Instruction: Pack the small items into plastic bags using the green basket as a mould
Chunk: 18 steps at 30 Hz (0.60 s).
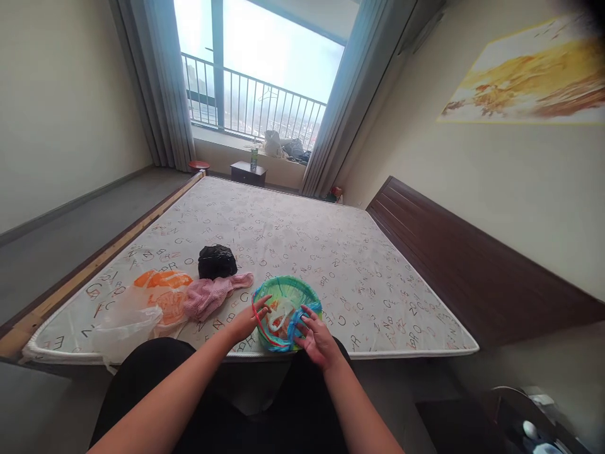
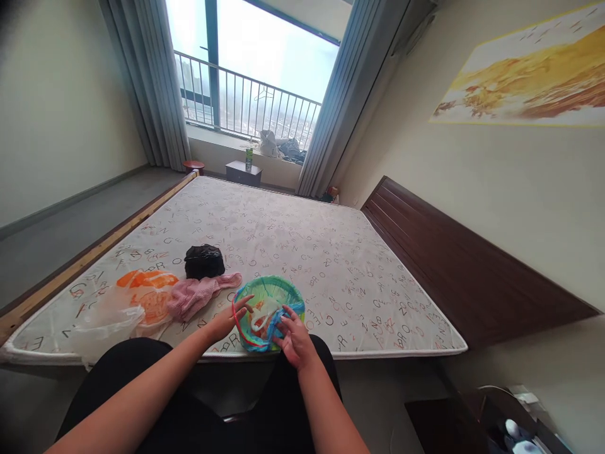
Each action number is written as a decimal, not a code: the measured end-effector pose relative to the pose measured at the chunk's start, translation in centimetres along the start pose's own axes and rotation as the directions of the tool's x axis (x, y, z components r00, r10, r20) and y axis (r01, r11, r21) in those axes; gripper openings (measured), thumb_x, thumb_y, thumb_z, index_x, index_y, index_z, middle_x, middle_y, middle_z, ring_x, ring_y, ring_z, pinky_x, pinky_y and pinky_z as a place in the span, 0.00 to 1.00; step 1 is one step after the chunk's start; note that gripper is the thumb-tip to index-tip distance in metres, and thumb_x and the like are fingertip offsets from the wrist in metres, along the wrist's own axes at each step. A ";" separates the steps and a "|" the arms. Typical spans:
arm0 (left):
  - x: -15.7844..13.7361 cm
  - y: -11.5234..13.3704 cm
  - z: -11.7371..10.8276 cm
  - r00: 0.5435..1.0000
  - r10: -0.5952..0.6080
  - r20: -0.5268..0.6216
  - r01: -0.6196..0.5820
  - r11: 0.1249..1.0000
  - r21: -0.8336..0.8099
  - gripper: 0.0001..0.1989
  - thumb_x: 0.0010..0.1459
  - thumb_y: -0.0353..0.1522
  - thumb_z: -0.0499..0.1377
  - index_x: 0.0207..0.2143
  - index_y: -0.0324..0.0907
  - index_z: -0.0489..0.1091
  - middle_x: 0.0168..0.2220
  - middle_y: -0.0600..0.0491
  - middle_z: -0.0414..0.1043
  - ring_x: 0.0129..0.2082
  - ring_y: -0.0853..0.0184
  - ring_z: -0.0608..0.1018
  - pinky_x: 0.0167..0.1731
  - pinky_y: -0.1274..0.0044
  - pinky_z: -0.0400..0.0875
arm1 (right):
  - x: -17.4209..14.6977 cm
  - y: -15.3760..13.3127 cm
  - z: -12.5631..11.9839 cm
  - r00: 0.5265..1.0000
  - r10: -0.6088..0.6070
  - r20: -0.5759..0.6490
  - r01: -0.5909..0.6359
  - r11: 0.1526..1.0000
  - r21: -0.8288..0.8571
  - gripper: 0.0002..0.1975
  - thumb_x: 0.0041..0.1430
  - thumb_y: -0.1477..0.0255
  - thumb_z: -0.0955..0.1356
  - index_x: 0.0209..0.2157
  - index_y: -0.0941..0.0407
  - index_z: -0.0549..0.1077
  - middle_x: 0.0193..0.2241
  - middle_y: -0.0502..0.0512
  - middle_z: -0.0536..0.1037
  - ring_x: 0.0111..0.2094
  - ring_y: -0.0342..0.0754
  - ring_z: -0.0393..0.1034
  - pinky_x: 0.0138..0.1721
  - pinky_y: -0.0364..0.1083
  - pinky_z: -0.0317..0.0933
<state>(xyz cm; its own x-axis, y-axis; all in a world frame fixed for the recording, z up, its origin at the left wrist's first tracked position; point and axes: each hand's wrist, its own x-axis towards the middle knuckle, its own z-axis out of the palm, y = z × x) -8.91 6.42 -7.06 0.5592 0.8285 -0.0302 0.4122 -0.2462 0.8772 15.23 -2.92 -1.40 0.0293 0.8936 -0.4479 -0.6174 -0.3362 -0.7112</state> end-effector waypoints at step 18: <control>1.4 -0.9 0.2 0.981 -0.121 -0.151 0.088 0.974 -0.209 0.39 0.66 0.49 0.50 0.71 0.35 0.53 0.43 0.44 0.78 0.38 0.61 0.77 0.34 0.73 0.72 | 2.6 -3.1 -3.6 0.957 -0.075 -0.281 0.071 0.997 -0.023 0.10 0.50 0.73 0.73 0.35 0.54 0.70 0.23 0.48 0.76 0.22 0.45 0.70 0.22 0.43 0.64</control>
<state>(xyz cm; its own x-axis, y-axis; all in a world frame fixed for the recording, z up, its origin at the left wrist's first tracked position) -8.34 7.75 -7.92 0.3903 0.9185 -0.0634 0.3001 -0.0618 0.9519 20.00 -0.64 -2.33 0.2953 0.7965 -0.5276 -0.5957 -0.2782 -0.7535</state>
